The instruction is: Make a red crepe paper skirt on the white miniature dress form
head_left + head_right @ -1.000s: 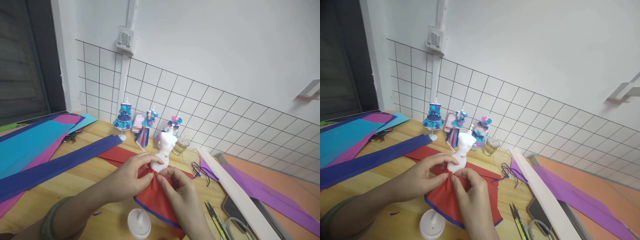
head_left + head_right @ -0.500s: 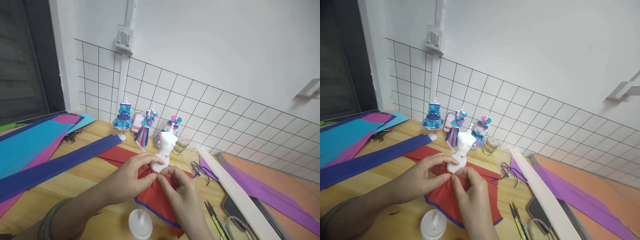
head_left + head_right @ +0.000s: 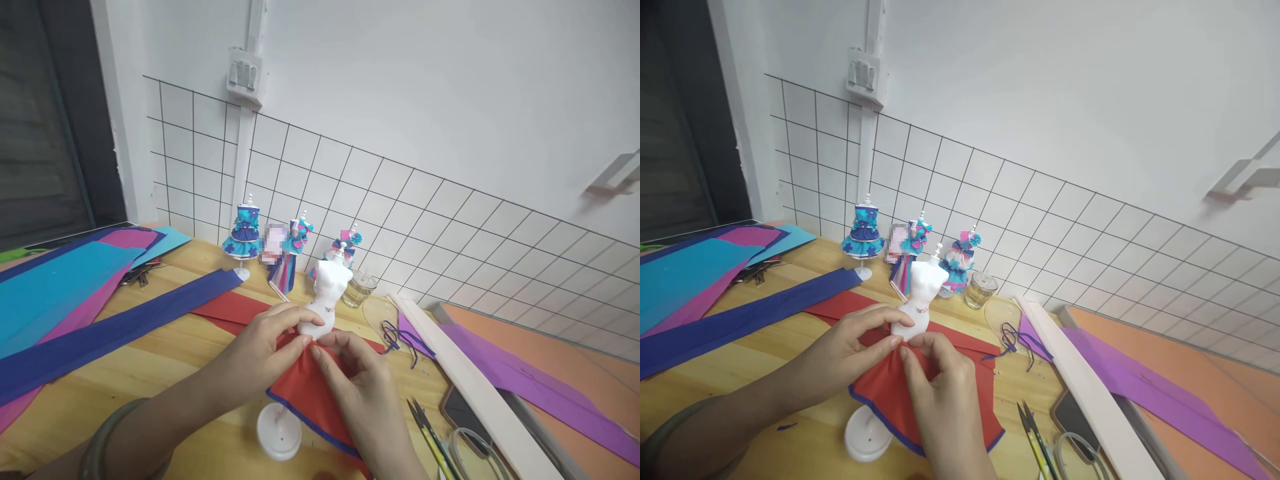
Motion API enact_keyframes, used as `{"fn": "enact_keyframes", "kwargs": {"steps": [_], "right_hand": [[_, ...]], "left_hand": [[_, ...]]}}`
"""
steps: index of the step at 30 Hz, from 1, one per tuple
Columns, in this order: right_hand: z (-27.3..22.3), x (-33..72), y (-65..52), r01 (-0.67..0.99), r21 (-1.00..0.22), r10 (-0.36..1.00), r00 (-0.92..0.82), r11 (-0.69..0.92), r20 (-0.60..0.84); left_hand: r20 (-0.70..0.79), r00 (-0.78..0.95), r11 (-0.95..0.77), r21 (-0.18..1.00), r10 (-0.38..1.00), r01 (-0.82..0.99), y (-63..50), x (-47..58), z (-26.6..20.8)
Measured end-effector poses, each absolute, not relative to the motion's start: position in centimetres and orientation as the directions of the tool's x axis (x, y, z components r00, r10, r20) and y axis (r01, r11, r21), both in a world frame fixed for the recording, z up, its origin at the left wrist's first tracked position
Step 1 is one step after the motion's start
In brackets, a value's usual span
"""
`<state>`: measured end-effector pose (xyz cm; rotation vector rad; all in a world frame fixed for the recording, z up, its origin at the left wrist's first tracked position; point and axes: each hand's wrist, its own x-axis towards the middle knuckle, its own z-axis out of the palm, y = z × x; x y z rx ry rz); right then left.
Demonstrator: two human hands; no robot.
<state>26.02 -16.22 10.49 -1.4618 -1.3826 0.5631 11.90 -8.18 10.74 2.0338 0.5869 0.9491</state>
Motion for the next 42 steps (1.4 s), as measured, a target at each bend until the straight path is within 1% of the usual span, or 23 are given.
{"fn": "enact_keyframes", "kwargs": {"steps": [4,9,12,17,19,22,27,33,38,42], "right_hand": [[10.86,26.05,-16.35,0.504,-0.855,0.919,0.267,0.123,0.290],[10.79,26.53,-16.15,0.554,-0.830,0.920,0.290,0.065,0.265],[10.73,26.76,-15.99,0.523,-0.852,0.931,0.290,0.038,0.220],[11.17,26.82,-15.77,0.377,-0.926,0.968,0.224,0.022,0.114],[11.28,26.88,-15.71,0.349,-0.937,0.970,0.220,0.024,0.107],[11.17,26.98,-15.69,0.361,-0.932,0.968,0.223,0.029,0.116],[10.74,26.84,-15.68,0.424,-0.905,0.954,0.252,0.044,0.165],[10.53,26.63,-15.54,0.415,-0.908,0.952,0.251,0.058,0.175],[10.52,26.70,-15.64,0.434,-0.900,0.949,0.262,0.049,0.178],[10.65,26.62,-15.69,0.410,-0.910,0.948,0.263,0.057,0.179]], "left_hand": [[0.463,0.592,-0.630,0.771,0.659,0.098,-7.97,11.87,10.89],[0.472,0.592,-0.638,0.765,0.653,0.094,-7.91,11.74,11.02],[0.480,0.596,-0.649,0.754,0.644,0.095,-7.87,11.72,10.99],[0.483,0.612,-0.660,0.746,0.626,0.087,-7.78,11.59,10.96],[0.472,0.625,-0.657,0.749,0.622,0.088,-7.80,11.51,11.02],[0.458,0.634,-0.650,0.754,0.623,0.094,-7.87,11.42,11.17],[0.399,0.637,-0.582,0.807,0.660,0.098,-8.01,11.40,11.28],[0.350,0.635,-0.499,0.864,0.688,0.065,-7.99,11.37,11.25],[0.265,0.650,-0.360,0.933,0.712,0.014,-8.05,11.46,11.06],[0.296,0.623,-0.351,0.936,0.724,-0.037,-8.14,11.92,10.71]]}}
